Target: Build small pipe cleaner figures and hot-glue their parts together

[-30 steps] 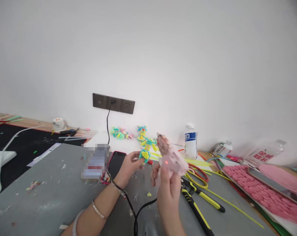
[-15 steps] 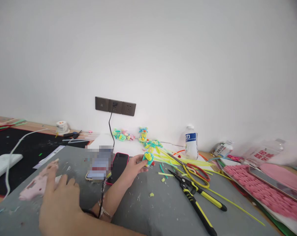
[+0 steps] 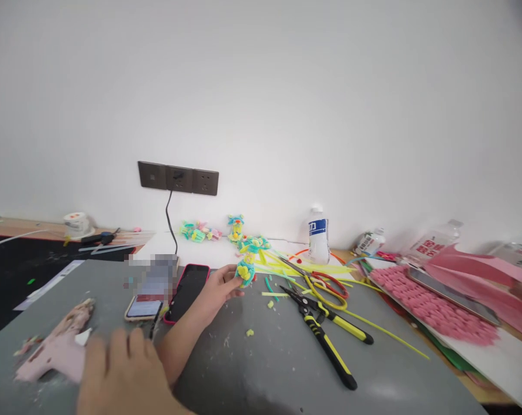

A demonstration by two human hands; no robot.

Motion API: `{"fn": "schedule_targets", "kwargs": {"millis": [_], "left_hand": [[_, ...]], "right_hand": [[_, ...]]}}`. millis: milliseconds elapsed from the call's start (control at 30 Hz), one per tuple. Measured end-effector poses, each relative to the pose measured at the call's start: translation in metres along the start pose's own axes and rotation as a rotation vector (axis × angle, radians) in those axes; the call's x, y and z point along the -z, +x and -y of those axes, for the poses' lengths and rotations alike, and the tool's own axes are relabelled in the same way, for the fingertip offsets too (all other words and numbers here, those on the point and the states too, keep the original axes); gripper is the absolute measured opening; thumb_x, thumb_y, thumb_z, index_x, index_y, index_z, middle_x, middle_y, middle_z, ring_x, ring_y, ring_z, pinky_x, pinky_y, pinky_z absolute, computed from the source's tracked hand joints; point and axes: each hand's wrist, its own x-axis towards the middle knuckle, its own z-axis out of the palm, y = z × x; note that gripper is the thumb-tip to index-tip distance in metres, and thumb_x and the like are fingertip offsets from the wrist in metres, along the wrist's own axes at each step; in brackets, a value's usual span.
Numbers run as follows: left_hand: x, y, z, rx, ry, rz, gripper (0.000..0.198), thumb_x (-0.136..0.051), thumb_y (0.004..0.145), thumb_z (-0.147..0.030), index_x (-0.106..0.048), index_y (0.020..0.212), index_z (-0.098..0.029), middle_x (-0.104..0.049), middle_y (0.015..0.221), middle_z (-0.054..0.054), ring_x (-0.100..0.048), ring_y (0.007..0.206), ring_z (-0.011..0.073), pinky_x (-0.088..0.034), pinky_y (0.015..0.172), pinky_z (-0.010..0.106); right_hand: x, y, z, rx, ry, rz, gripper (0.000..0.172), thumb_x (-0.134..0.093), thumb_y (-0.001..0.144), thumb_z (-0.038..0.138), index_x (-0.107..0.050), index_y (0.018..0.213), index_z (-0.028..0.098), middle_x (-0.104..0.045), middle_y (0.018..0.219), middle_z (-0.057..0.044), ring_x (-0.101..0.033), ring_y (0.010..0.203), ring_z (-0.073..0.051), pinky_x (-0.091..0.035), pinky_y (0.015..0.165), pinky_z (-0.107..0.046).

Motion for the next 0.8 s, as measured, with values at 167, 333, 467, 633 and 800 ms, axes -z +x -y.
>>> {"fn": "schedule_targets", "kwargs": {"millis": [167, 333, 467, 633, 800], "left_hand": [[0.0, 0.0, 0.0, 0.018, 0.033, -0.031, 0.042, -0.09, 0.054, -0.037, -0.073, 0.087, -0.017, -0.072, 0.083, 0.005, -0.063, 0.073, 0.0161, -0.051, 0.064, 0.025], [0.005, 0.002, 0.003, -0.052, 0.093, -0.044, 0.04, -0.085, 0.063, -0.036, -0.072, 0.096, -0.018, -0.072, 0.098, 0.008, -0.063, 0.084, 0.0185, -0.051, 0.072, 0.027], [0.004, -0.001, -0.001, -0.05, 0.117, -0.068, 0.037, -0.085, 0.062, -0.035, -0.072, 0.094, -0.019, -0.072, 0.103, 0.008, -0.063, 0.084, 0.0191, -0.052, 0.073, 0.029], [-0.001, -0.003, -0.005, -0.048, 0.122, -0.097, 0.039, -0.086, 0.058, -0.032, -0.072, 0.092, -0.018, -0.072, 0.098, 0.008, -0.064, 0.083, 0.0198, -0.052, 0.07, 0.029], [-0.001, -0.004, -0.005, -0.045, 0.128, -0.077, 0.039, -0.086, 0.059, -0.033, -0.072, 0.093, -0.018, -0.072, 0.095, 0.007, -0.063, 0.081, 0.0185, -0.051, 0.069, 0.028]], "right_hand": [[0.064, -0.067, -0.053, -0.169, 0.094, -0.249, 0.025, -0.045, 0.1, 0.035, -0.058, 0.117, 0.022, -0.066, 0.103, -0.005, -0.064, 0.085, -0.018, -0.054, 0.07, -0.033], [0.102, -0.121, -0.154, -0.531, 0.136, -0.51, 0.017, -0.049, 0.092, 0.027, -0.062, 0.09, 0.017, -0.063, 0.07, -0.002, -0.055, 0.057, -0.015, -0.042, 0.054, -0.026], [0.1, -0.136, -0.204, -0.573, 0.144, -0.363, 0.017, -0.055, 0.084, 0.018, -0.071, 0.078, 0.019, -0.066, 0.072, -0.003, -0.055, 0.059, -0.017, -0.041, 0.059, -0.028], [0.094, -0.128, -0.211, -0.573, 0.035, -0.172, 0.017, -0.06, 0.079, 0.01, -0.075, 0.08, 0.02, -0.066, 0.083, -0.004, -0.056, 0.066, -0.016, -0.04, 0.064, -0.028], [0.095, -0.122, -0.212, -0.638, -0.017, -0.114, 0.015, -0.063, 0.076, 0.007, -0.071, 0.077, 0.019, -0.065, 0.081, -0.002, -0.055, 0.067, -0.015, -0.035, 0.06, -0.025]]}}
